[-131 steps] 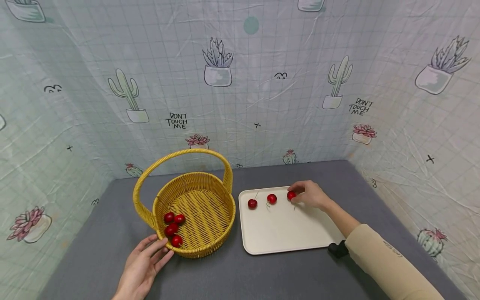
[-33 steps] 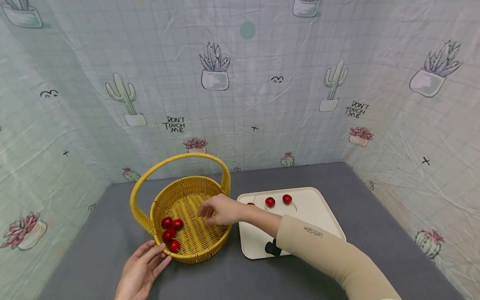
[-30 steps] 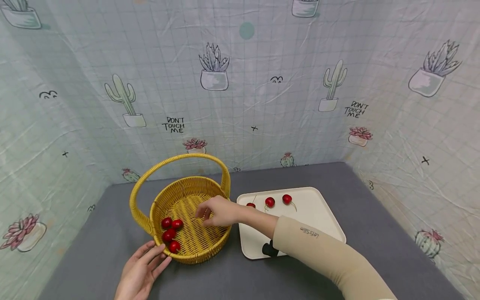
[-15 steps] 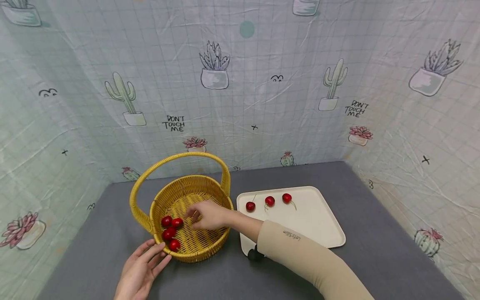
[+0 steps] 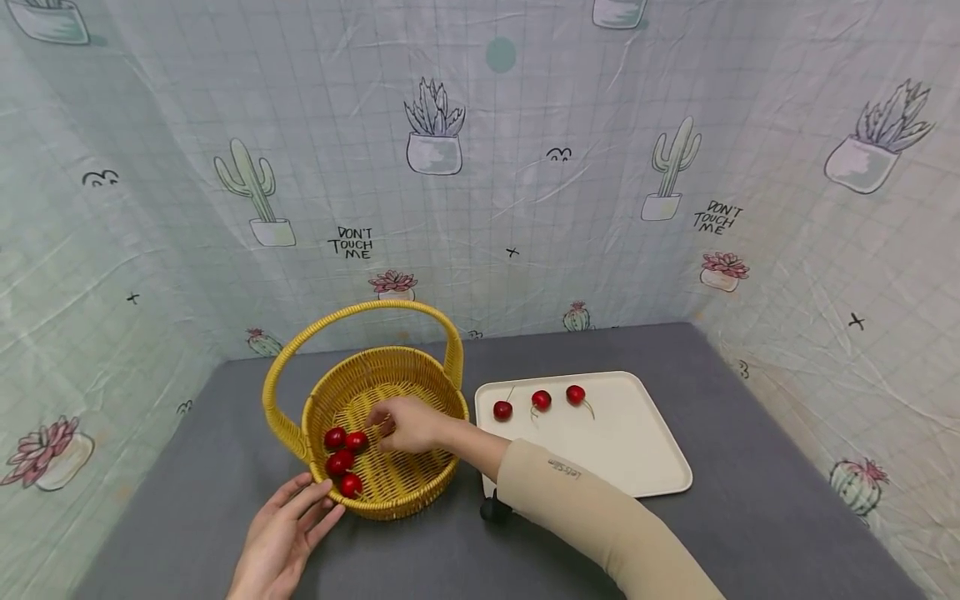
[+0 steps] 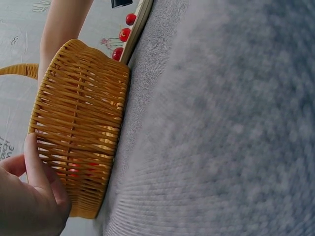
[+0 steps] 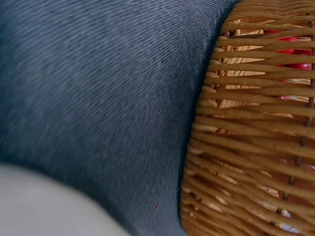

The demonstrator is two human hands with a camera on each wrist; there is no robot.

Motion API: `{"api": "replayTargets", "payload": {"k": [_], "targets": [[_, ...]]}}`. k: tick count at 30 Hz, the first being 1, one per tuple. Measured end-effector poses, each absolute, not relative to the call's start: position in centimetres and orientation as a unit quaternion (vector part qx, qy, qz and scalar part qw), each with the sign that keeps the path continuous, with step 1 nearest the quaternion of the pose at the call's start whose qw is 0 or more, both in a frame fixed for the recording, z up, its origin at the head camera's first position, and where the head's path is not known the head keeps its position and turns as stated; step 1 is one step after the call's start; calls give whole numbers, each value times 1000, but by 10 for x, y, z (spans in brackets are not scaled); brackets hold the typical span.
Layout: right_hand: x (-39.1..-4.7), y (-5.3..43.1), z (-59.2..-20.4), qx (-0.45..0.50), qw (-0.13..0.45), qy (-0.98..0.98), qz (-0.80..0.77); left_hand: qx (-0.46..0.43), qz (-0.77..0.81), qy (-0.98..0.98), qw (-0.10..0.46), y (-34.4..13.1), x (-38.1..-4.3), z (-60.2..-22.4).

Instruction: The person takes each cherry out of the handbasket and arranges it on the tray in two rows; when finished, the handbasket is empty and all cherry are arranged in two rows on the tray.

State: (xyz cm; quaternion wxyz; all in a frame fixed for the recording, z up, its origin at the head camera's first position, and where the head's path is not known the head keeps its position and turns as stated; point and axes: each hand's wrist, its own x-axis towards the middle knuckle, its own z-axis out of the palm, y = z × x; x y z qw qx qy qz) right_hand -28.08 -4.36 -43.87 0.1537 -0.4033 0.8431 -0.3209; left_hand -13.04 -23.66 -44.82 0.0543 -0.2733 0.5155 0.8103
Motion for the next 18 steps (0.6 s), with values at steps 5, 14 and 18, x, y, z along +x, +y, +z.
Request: {"api": "replayTargets", "payload": {"k": [5, 14, 18], "targets": [[-282, -50, -439, -390, 158, 846, -327, -271, 815, 510, 51, -236, -130, -447], [-285, -64, -442, -383, 165, 844, -339, -269, 812, 515, 52, -236, -129, -448], [-285, -69, -446, -380, 163, 845, -338, -269, 810, 518, 52, -236, -129, -449]]}}
